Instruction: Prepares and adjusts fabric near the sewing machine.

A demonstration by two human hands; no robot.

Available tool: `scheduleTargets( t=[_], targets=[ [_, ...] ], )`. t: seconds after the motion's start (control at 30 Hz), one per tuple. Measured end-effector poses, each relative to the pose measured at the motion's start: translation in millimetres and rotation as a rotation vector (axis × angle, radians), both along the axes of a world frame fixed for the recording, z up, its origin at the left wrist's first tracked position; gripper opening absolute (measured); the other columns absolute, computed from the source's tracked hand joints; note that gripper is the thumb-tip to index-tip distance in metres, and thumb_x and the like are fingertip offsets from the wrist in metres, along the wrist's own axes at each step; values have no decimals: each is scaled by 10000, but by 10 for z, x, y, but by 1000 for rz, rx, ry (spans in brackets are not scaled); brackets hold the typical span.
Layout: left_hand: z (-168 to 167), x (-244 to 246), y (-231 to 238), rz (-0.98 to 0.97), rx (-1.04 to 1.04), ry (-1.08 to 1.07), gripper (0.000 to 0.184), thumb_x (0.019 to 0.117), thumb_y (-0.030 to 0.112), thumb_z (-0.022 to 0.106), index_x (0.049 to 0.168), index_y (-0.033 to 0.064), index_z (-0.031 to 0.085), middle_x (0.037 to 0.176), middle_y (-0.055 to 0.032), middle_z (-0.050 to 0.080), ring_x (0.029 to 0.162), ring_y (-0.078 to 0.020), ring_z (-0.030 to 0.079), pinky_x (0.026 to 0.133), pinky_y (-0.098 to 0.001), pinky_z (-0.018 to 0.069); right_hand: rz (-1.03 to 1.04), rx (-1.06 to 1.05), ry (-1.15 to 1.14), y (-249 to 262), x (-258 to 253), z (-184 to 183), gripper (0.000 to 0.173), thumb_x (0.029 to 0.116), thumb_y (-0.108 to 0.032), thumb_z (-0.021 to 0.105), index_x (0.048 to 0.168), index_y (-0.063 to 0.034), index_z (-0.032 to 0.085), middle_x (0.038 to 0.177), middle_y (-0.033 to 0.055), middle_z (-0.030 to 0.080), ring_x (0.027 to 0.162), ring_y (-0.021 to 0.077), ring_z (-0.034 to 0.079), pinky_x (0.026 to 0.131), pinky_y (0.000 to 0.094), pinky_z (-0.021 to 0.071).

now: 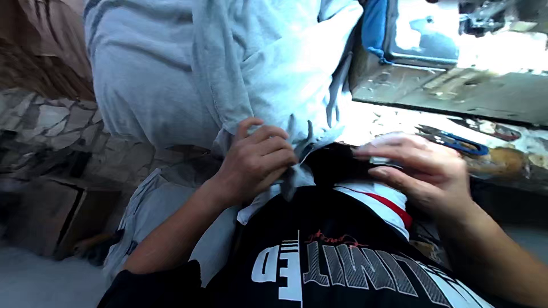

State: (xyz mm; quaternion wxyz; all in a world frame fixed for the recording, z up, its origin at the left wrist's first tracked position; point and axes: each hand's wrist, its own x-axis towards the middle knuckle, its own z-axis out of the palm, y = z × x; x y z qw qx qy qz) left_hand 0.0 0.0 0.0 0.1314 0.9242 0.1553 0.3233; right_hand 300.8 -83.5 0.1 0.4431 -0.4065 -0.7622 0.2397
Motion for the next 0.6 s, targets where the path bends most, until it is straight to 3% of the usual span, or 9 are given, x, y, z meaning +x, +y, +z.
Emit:
scheduleTargets(
  t=[0.07, 0.13, 0.2, 0.23, 0.3, 0.4, 0.5, 0.53, 0.6],
  targets=[
    [244, 377, 62, -71, 4, -69, 154, 969, 95, 606, 976, 47, 752, 957, -94, 746, 938, -197, 690, 908, -398, 491, 110, -231, 136, -2, -170, -4, 708, 918, -473, 717, 1448, -44, 523, 1263, -27, 685, 1150, 50, 649, 988, 256, 557],
    [425, 776, 174, -133, 40, -141, 130, 954, 58, 616, 988, 13, 732, 945, -130, 724, 875, -216, 692, 724, -358, 527, 25, -313, 228, -50, -248, -7, 628, 876, -337, 780, 1399, -86, 540, 1145, -83, 708, 1019, -17, 673, 886, 198, 586],
    [537, 1033, 255, -150, 76, -177, 122, 945, 59, 639, 1008, 17, 736, 992, -134, 713, 949, -226, 685, 791, -363, 548, -149, -302, 357, -97, -172, -47, 192, 938, -152, 696, 1121, -99, 677, 907, -83, 723, 791, -16, 679, 710, 189, 590],
    [564, 1075, 262, -148, 90, -190, 131, 957, 89, 655, 1033, 24, 740, 1047, -141, 711, 1020, -243, 664, 872, -382, 531, -202, -336, 455, -117, -76, -50, 116, 974, -107, 632, 1062, -99, 706, 856, -66, 723, 740, 2, 673, 674, 204, 586],
    [552, 994, 235, -137, 88, -207, 158, 980, 137, 653, 1079, 41, 731, 1142, -143, 693, 1129, -253, 618, 969, -404, 479, -255, -460, 657, -165, 145, -33, 165, 1040, -140, 555, 1077, -102, 711, 849, -26, 735, 718, 36, 687, 663, 232, 604],
    [311, 699, 171, 94, -20, -200, 192, 973, 123, 643, 1086, -15, 717, 1104, -134, 705, 1079, -184, 657, 969, -334, 528, -243, -567, 878, -206, 365, -105, 200, 1072, -180, 496, 1102, -107, 680, 839, 3, 723, 704, 51, 686, 647, 234, 602],
    [-26, 653, 90, 374, -321, -28, 382, 992, 255, 662, 1244, -32, 656, 1052, -154, 710, 903, -204, 693, 804, -387, 582, -219, -598, 911, -199, 444, -226, 213, 1065, -163, 484, 1065, -100, 687, 811, 10, 713, 685, 53, 676, 643, 232, 595],
    [-112, 724, 40, 371, -410, -4, 337, 968, 250, 699, 1148, -35, 684, 930, -140, 699, 780, -196, 676, 709, -387, 580, -220, -613, 874, -210, 458, -254, 200, 1055, -151, 495, 1034, -102, 688, 797, 7, 713, 675, 55, 674, 637, 234, 592],
    [-176, 878, -40, 299, -464, -22, 236, 950, 238, 713, 847, 31, 666, 686, -25, 601, 584, -73, 562, 551, -254, 489, -245, -572, 704, -243, 514, -299, 167, 1028, -145, 553, 1012, -100, 713, 786, -1, 719, 658, 51, 668, 622, 226, 583]
  ],
)
